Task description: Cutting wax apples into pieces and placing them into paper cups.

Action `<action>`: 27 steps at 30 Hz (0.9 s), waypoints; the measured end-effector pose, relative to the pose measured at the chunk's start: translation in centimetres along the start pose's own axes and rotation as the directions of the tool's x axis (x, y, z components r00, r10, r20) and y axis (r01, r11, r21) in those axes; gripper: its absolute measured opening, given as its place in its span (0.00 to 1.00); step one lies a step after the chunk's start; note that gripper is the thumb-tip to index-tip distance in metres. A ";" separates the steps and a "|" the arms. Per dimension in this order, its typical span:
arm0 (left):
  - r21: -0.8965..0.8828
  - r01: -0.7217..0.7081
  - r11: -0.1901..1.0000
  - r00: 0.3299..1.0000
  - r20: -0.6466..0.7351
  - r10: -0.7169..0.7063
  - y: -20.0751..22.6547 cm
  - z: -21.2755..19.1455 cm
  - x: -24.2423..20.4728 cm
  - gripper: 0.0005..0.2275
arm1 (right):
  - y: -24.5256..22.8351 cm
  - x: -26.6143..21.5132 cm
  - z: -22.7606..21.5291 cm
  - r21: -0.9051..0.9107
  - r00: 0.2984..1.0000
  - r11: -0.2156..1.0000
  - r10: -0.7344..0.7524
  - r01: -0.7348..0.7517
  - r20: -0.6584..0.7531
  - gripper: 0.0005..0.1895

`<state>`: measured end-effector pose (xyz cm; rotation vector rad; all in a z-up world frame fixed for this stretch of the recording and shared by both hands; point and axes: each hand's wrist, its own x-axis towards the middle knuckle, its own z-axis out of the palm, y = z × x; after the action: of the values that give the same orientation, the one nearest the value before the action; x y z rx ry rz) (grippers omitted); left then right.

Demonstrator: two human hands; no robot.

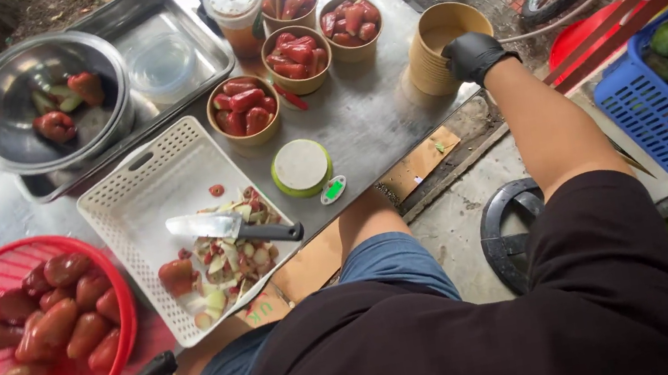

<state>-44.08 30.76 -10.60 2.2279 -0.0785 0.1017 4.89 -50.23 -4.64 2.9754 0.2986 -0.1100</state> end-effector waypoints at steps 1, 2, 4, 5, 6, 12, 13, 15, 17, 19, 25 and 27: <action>0.003 0.004 1.000 1.000 -0.013 -0.004 4.0 -0.1 3.5 0.14 | 0.8 0.1 0.9 0.028 0.998 0.999 0.029 -0.028 -0.054 0.11; 0.010 0.017 1.000 0.999 -0.033 -0.016 8.5 0.2 5.9 0.14 | 1.1 0.7 1.8 0.060 0.993 0.997 0.050 -0.044 -0.106 0.11; 0.031 0.113 0.993 0.988 -0.112 -0.109 14.1 0.0 6.2 0.14 | 0.9 0.2 0.9 0.086 0.986 0.993 0.097 -0.086 -0.134 0.15; 0.044 0.193 0.980 0.968 -0.172 -0.183 16.9 -0.1 6.3 0.14 | 0.6 0.0 0.6 0.113 0.973 0.982 0.169 -0.152 -0.155 0.21; 0.045 0.217 0.975 0.959 -0.194 -0.204 17.2 -0.2 6.1 0.14 | 1.1 0.1 0.5 0.114 0.978 0.986 0.137 -0.120 -0.154 0.21; -0.109 0.131 0.985 0.967 -0.207 -0.152 17.9 -1.0 5.4 0.13 | -6.8 -4.2 -5.1 0.186 0.773 0.959 -0.050 0.214 -0.632 0.15; -0.135 0.123 0.983 0.965 -0.216 -0.150 17.7 -1.1 5.3 0.13 | -10.7 -5.2 -5.9 0.227 0.732 0.899 -0.136 0.374 -0.667 0.09; -0.157 0.137 0.978 0.954 -0.246 -0.173 17.8 -1.8 5.5 0.13 | -18.8 -6.8 -6.0 0.262 0.674 0.794 -0.234 0.548 -0.701 0.08; -0.038 0.184 0.982 0.953 -0.239 -0.188 18.1 -2.6 5.9 0.12 | -26.8 -8.7 -4.7 0.238 0.660 0.685 -0.456 0.689 -0.597 0.09; -0.069 0.146 0.987 0.950 -0.269 -0.159 17.1 -3.2 5.7 0.12 | -30.4 -9.8 -4.0 0.202 0.677 0.685 -0.547 0.700 -0.493 0.09; 0.177 0.055 0.983 0.942 -0.336 0.007 16.0 -5.8 8.2 0.13 | -38.5 -12.1 -9.2 0.136 0.599 0.680 -0.512 0.721 -0.615 0.25; 0.321 -0.008 0.947 0.940 -0.321 0.116 15.5 -4.0 11.1 0.12 | -41.7 -12.9 -10.1 0.214 0.628 0.670 -0.468 0.711 -0.621 0.24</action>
<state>-34.68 24.27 5.13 2.4937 0.0588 0.5647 -15.54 -10.76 0.56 3.1038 1.5649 0.6734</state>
